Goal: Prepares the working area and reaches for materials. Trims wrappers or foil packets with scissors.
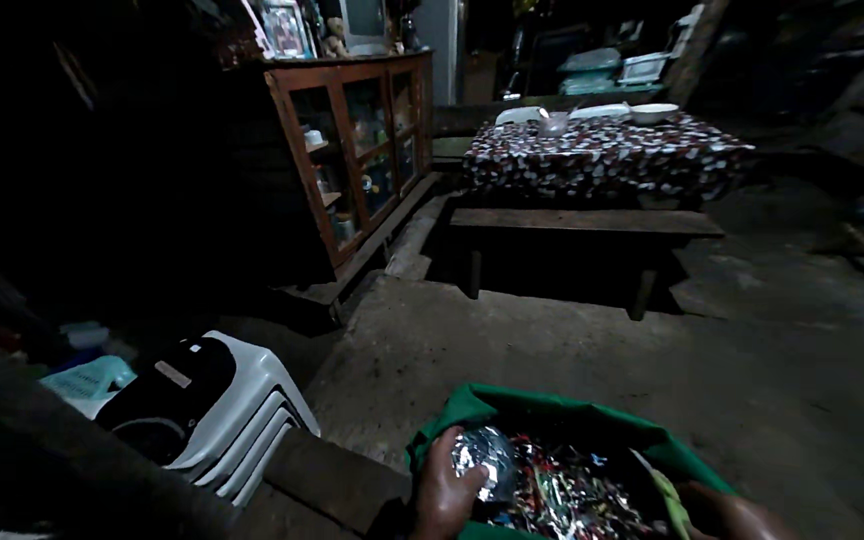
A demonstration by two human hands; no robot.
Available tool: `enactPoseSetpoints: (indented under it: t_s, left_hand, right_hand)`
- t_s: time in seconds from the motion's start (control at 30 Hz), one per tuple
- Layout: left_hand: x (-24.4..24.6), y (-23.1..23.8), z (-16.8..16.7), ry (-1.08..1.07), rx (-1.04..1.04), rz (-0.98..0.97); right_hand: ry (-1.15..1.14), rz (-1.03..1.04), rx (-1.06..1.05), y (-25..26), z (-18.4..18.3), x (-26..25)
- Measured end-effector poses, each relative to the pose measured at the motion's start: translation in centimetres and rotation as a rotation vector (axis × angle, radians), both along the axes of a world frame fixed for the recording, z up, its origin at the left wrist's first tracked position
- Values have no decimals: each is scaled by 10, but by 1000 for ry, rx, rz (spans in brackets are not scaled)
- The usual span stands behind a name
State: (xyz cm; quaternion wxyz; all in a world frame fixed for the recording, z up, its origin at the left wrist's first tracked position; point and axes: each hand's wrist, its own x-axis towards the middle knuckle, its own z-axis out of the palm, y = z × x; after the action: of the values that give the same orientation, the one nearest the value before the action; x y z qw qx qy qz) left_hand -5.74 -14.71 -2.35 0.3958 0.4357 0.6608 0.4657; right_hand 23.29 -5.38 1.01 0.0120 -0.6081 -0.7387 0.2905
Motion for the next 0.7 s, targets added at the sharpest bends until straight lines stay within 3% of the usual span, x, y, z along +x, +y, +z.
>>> enactPoseSetpoints:
  t_s: [0.4,0.53,0.7]
  left_hand:
    - [-10,5,13,226,-11,136]
    - [-2,-7,18,201,35,-11]
    - [21,-26,23,127,102,-192]
  right_hand:
    - [-95,-127,161,10,20,-26]
    - [-114,-80,93,-4,16,-22]
    - [147,167,197,-40,20,-19]
